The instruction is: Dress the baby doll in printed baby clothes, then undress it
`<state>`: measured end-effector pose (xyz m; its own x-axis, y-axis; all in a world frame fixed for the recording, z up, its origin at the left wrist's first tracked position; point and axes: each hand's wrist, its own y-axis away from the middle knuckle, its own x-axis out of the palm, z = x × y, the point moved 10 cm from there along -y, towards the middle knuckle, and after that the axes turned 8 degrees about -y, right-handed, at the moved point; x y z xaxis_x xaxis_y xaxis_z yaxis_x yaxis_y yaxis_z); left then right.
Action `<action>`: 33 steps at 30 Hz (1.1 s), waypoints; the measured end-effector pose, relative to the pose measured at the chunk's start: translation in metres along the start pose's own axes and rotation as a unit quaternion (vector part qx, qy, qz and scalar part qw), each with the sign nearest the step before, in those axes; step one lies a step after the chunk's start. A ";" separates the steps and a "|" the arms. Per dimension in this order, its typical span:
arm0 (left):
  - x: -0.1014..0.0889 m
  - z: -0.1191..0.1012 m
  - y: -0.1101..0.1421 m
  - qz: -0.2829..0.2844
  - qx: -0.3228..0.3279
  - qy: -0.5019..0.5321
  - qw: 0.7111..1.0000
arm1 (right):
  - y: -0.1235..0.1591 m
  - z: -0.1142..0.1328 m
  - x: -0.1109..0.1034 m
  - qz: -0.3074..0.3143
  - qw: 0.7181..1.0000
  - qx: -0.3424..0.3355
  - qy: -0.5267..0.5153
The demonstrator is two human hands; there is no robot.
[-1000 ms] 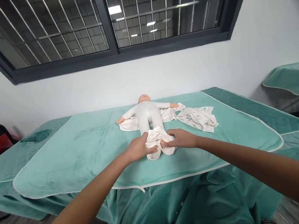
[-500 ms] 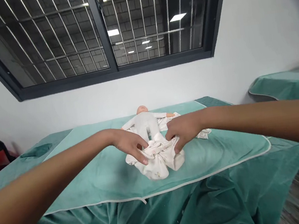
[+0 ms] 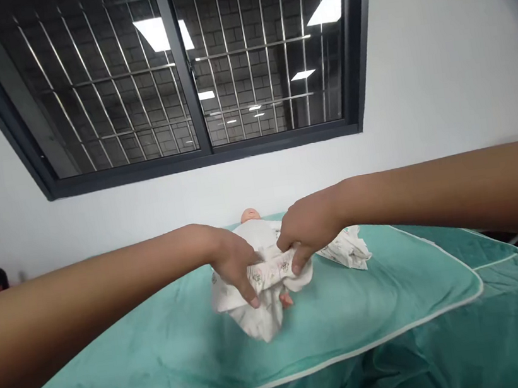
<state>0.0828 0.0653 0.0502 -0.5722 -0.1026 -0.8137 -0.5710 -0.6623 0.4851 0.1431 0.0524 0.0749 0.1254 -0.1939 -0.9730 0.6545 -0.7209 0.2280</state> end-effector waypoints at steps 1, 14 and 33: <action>-0.003 0.004 0.002 -0.004 -0.003 -0.009 1.000 | 0.001 -0.001 -0.002 0.007 1.000 -0.005 0.024; -0.049 0.103 0.019 -0.227 -0.025 0.247 0.942 | 0.009 -0.070 -0.059 -0.123 0.975 0.079 -0.164; 0.190 0.157 -0.114 -0.368 -0.204 0.563 0.712 | -0.214 -0.094 0.107 -0.218 0.633 0.004 -0.743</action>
<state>-0.0537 0.2378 -0.1094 0.7584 0.0053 -0.6518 -0.1233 -0.9808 -0.1514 0.0865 0.2487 -0.0812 -0.9094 -0.3825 0.1633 0.3807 -0.9237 -0.0436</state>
